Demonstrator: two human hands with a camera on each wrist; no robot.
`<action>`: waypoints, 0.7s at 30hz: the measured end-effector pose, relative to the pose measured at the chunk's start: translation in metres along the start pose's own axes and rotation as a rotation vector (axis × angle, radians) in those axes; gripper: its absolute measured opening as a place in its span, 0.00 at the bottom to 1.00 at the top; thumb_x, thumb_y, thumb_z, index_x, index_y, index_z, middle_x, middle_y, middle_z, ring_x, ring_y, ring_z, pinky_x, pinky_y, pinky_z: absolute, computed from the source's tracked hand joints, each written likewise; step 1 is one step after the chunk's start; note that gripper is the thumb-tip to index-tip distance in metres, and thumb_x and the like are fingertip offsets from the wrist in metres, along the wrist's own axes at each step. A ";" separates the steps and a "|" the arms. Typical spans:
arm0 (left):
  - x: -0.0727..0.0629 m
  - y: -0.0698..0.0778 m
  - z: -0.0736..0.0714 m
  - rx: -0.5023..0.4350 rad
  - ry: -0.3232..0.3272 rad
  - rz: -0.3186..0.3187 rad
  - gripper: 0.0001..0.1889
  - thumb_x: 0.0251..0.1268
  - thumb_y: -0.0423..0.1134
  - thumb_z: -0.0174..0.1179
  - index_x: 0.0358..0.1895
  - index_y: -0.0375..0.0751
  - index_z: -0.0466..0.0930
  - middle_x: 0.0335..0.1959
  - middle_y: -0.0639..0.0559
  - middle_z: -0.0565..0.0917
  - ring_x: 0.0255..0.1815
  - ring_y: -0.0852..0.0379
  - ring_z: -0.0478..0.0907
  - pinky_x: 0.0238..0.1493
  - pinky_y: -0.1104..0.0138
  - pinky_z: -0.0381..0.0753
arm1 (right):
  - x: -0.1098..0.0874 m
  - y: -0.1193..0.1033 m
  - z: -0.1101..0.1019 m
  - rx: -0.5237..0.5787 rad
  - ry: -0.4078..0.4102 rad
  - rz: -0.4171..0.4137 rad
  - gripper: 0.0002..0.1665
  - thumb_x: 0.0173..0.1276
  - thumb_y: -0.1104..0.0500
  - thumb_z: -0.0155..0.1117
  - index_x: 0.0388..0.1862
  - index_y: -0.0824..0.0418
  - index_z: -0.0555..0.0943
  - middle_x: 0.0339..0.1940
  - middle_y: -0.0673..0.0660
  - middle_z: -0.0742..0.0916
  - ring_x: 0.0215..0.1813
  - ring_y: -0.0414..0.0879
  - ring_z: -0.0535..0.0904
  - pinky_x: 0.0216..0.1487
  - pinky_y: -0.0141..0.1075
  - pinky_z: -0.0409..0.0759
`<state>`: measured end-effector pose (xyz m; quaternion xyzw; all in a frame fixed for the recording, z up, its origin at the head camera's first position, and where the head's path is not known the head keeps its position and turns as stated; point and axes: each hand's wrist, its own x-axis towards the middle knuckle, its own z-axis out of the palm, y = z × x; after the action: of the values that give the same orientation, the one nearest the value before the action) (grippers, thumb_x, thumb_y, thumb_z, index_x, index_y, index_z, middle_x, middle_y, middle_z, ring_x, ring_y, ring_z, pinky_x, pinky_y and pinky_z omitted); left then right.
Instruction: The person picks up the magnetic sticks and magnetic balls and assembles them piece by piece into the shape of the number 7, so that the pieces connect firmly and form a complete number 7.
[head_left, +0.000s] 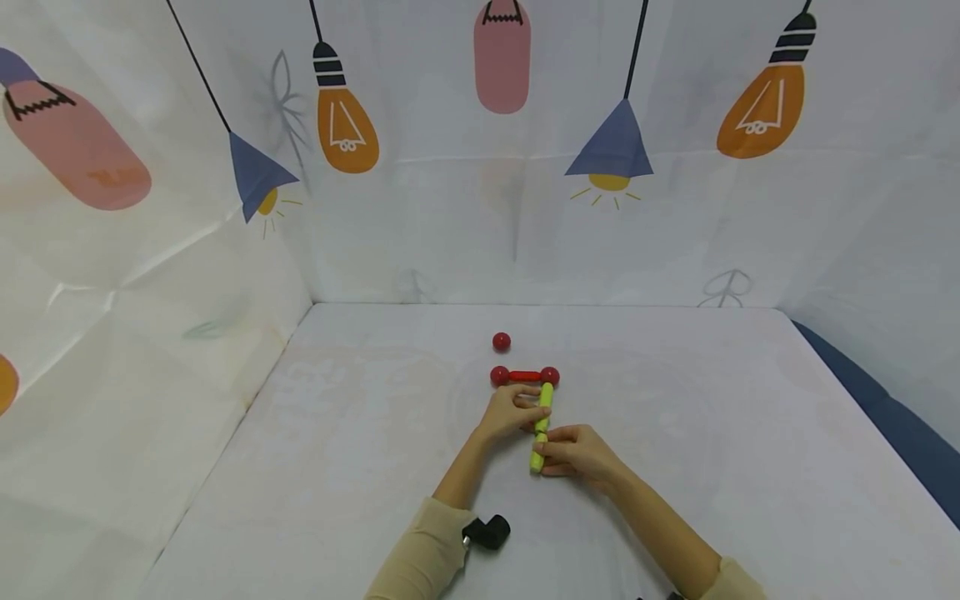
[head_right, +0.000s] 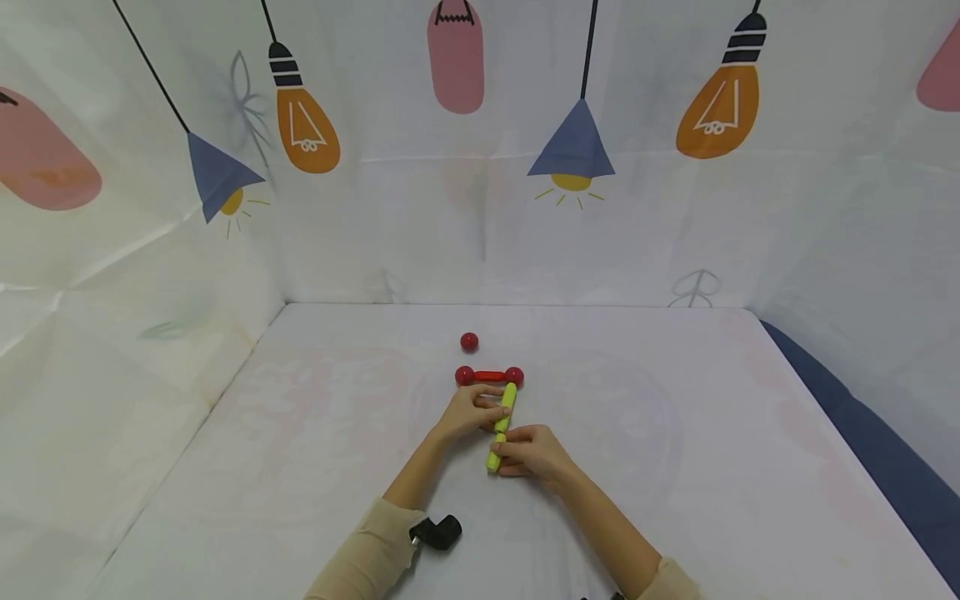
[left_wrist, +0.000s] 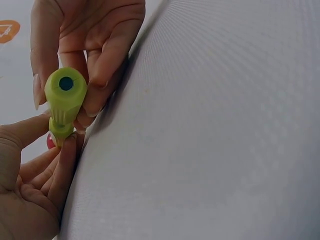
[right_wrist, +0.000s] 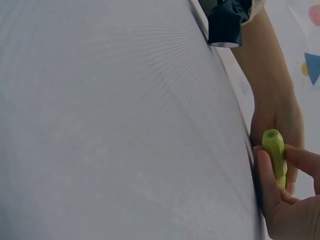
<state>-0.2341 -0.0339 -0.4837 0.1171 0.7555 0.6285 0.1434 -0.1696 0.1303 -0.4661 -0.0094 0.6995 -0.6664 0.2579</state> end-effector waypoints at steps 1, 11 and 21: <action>0.000 0.000 0.000 0.001 -0.002 0.002 0.21 0.56 0.34 0.66 0.52 0.27 0.76 0.33 0.37 0.85 0.22 0.59 0.81 0.27 0.67 0.82 | -0.001 0.000 -0.001 -0.005 0.000 -0.009 0.29 0.65 0.61 0.62 0.54 0.83 0.69 0.33 0.55 0.85 0.32 0.43 0.83 0.40 0.39 0.83; -0.001 0.000 -0.001 0.015 -0.004 0.015 0.22 0.56 0.34 0.66 0.53 0.28 0.76 0.37 0.34 0.85 0.27 0.57 0.83 0.27 0.67 0.82 | -0.007 -0.005 -0.026 -0.129 0.038 -0.069 0.30 0.63 0.63 0.64 0.54 0.84 0.68 0.37 0.61 0.86 0.33 0.44 0.83 0.39 0.38 0.83; -0.015 0.023 -0.002 0.032 -0.012 0.006 0.21 0.57 0.32 0.64 0.52 0.24 0.75 0.37 0.33 0.84 0.30 0.57 0.83 0.30 0.65 0.83 | -0.007 -0.009 -0.059 -0.344 0.298 -0.106 0.26 0.60 0.64 0.64 0.53 0.80 0.73 0.41 0.65 0.84 0.38 0.46 0.81 0.37 0.36 0.82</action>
<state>-0.2207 -0.0372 -0.4599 0.1254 0.7642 0.6159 0.1444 -0.1882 0.1865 -0.4559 0.0087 0.8317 -0.5439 0.1111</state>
